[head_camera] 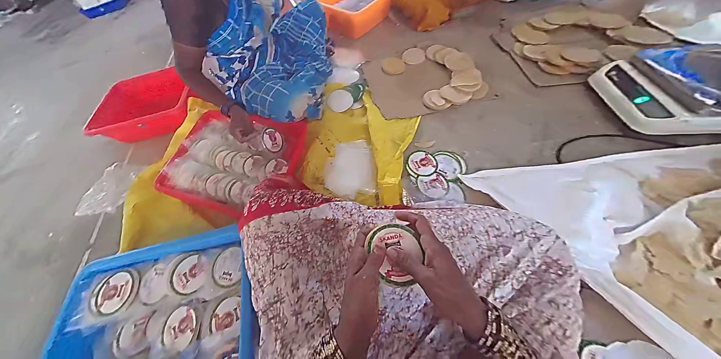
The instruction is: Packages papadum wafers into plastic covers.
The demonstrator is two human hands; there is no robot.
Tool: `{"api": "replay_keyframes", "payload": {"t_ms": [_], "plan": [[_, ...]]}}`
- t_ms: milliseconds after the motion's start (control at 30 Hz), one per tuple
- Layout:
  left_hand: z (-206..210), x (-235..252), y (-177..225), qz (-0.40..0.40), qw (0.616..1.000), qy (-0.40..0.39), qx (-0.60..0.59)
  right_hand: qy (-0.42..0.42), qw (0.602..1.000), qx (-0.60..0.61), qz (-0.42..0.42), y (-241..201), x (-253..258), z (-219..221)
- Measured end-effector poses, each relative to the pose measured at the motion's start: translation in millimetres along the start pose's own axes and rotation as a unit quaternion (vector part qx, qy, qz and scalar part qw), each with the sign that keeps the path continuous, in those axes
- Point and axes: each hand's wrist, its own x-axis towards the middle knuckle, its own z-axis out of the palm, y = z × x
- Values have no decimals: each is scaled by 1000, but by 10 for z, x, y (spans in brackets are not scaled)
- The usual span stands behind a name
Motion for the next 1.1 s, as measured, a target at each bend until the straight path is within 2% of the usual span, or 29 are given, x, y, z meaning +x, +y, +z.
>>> {"api": "replay_keyframes", "payload": {"t_ms": [133,200,267,333,367,500,533,600,633,700,800,833,900,933,1000,1033,1100], "plan": [[74,205,-115,53,990,-75,110,41,994,96,-7,72,13,-261],[126,428,-170,86,968,-113,206,88,992,89,-17,113,-1,-525],[199,751,-206,126,929,-148,314,161,984,75,-28,174,-41,-844],[300,1113,-270,160,865,-210,426,238,970,51,-31,259,-124,-1167],[372,1290,-309,158,819,-251,491,273,961,42,-31,303,-174,-1312],[761,1819,-673,48,561,-363,743,367,929,35,-7,506,-373,-1681],[803,1904,-807,50,524,-377,763,377,925,45,0,559,-407,-1717],[858,2035,-1037,60,492,-383,780,388,919,71,7,667,-439,-1740],[878,2094,-1128,62,494,-376,781,391,916,85,8,716,-439,-1730],[946,2166,-1193,62,525,-345,775,402,909,108,11,779,-419,-1695],[1090,2169,-956,31,591,-293,751,406,903,140,15,828,-404,-1672],[1080,2152,-875,60,636,-267,721,402,903,150,15,819,-414,-1682],[982,2117,-797,189,765,-196,584,393,907,148,4,768,-455,-1724],[966,2078,-733,227,814,-170,506,392,911,125,-4,733,-487,-1744],[986,1898,-560,267,872,-135,387,391,920,16,-13,677,-560,-1770],[999,1776,-474,288,883,-129,347,382,922,-63,-13,658,-592,-1782],[982,1522,-345,345,879,-153,292,334,923,-190,-15,657,-627,-1783]]}}
